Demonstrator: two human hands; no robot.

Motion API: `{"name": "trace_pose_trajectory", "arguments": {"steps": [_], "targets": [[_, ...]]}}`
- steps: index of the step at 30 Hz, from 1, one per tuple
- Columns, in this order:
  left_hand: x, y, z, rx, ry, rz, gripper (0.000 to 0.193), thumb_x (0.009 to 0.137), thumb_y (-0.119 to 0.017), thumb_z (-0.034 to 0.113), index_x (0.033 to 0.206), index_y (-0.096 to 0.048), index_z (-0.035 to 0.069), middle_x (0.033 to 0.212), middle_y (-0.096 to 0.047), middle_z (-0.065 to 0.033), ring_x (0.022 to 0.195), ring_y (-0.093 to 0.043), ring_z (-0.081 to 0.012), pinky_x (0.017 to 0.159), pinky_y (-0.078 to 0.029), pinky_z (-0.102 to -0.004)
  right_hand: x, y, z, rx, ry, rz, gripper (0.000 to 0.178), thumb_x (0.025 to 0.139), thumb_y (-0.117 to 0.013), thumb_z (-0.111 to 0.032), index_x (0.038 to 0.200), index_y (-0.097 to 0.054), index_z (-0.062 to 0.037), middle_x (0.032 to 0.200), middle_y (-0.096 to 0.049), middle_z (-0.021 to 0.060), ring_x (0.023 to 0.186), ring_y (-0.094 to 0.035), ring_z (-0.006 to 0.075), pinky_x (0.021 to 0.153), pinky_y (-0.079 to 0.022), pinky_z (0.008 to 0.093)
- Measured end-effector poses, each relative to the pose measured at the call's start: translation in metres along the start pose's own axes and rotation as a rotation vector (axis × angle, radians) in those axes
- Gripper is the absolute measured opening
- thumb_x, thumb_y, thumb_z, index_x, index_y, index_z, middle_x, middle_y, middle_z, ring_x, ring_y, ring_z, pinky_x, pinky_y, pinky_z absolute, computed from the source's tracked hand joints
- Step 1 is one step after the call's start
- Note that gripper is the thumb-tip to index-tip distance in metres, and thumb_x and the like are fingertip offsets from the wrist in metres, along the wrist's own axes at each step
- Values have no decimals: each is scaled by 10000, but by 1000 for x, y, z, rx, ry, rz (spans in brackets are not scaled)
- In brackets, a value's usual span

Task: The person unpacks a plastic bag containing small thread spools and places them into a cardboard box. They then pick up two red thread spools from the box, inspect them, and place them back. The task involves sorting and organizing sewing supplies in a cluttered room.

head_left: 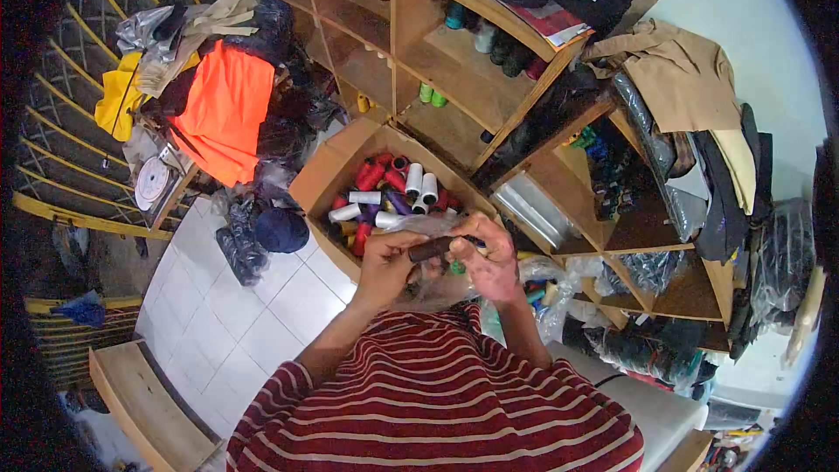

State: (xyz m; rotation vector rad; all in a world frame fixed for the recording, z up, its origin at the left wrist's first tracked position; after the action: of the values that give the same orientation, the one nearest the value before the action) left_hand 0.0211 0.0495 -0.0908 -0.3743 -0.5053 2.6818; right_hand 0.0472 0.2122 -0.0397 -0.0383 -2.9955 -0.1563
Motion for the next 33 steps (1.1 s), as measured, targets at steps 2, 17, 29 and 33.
{"name": "trace_pose_trajectory", "arguments": {"steps": [2, 17, 29, 33], "targets": [[-8, -10, 3, -94, 11, 65, 130, 909, -539, 47, 983, -640, 13, 811, -666, -77, 645, -626, -131, 480, -479, -221, -2, -3, 7, 93, -28, 65, 226, 897, -646, -236, 904, -611, -13, 800, -566, 42, 757, -537, 111, 703, -444, 273], [-16, -25, 48, 997, -787, 162, 112, 723, -731, 55, 823, -682, 47, 681, -604, -53, 561, -607, -193, 484, -463, -296, 4, -9, 11, -56, 6, 164, 177, 905, -628, -176, 856, -590, -10, 763, -560, 48, 711, -543, 119, 666, -447, 274], [-8, -18, 66, 1380, -1113, -76, 165, 680, -752, 161, 777, -637, 94, 726, -486, -18, 607, -530, -155, 500, -433, -300, 3, -4, 18, -152, -29, 121, 173, 882, -643, -167, 825, -575, -18, 736, -553, 63, 721, -551, 157, 691, -439, 294], [-1, -22, 78, 1340, -1126, -220, 191, 696, -732, 168, 826, -629, 76, 873, -547, -52, 775, -583, -195, 629, -488, -331, 5, -5, 10, -219, 7, 77, 171, 871, -649, -154, 821, -573, -10, 745, -551, 69, 727, -545, 181, 703, -435, 304]]}}
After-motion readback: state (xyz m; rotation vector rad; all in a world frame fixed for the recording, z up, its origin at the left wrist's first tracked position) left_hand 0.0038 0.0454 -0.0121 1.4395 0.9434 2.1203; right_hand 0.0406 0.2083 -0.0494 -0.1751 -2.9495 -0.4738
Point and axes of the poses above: each hand's wrist, its own x-axis towards the middle knuckle, its own y-axis out of the back of the hand, z = x × y, the point moved 3 cm from there along x, towards the middle knuckle
